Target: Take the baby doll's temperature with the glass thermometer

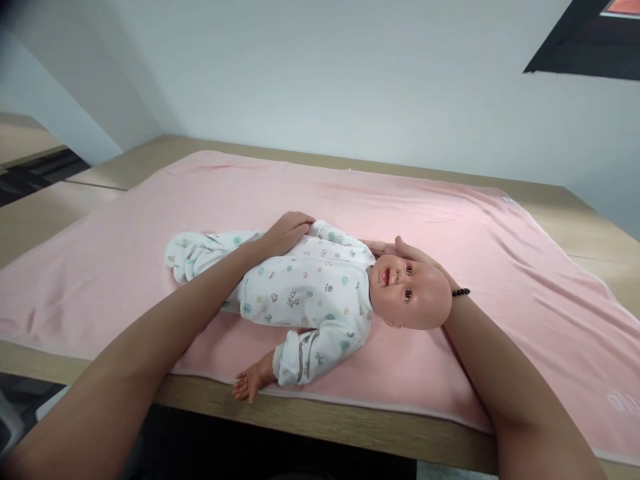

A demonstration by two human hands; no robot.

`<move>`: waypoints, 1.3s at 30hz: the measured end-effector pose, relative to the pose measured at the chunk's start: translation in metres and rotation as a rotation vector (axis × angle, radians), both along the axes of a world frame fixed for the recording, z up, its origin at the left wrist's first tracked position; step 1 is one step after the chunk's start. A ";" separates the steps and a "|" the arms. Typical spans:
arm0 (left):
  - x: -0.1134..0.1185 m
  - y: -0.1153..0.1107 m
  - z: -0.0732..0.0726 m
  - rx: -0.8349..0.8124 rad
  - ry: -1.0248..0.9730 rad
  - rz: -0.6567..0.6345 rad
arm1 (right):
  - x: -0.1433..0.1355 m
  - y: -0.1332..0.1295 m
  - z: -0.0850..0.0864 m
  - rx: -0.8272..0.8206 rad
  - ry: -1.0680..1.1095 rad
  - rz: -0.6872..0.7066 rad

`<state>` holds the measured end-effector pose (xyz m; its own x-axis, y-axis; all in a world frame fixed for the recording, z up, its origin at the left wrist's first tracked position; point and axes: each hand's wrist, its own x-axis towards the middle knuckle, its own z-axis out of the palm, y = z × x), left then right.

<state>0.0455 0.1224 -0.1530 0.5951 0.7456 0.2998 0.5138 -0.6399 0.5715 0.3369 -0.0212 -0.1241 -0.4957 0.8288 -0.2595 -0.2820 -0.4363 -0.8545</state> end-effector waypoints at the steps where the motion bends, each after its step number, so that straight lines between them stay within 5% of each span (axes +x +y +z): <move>1: 0.000 0.000 0.000 0.001 0.005 0.002 | -0.001 0.000 0.000 -0.001 0.022 -0.018; 14: -0.001 0.000 0.002 0.015 0.037 -0.002 | 0.001 -0.002 -0.003 -0.019 0.062 0.081; 18: -0.001 0.000 0.002 0.010 0.038 -0.013 | 0.000 -0.003 -0.004 0.067 0.071 -0.058; 22: 0.000 0.001 0.001 0.016 0.037 -0.006 | 0.004 -0.005 -0.005 -0.039 0.064 0.078; 26: -0.001 0.001 0.000 -0.010 0.042 0.015 | 0.002 -0.003 -0.003 0.052 0.057 -0.080; 30: -0.001 0.000 0.000 -0.013 0.025 0.010 | 0.002 -0.002 -0.004 -0.056 0.051 0.086; 34: -0.001 -0.001 0.001 -0.019 0.013 -0.007 | 0.003 -0.002 -0.004 -0.021 0.099 -0.025; 39: -0.002 0.000 0.000 -0.013 0.021 0.015 | 0.000 -0.001 -0.002 -0.074 0.096 0.057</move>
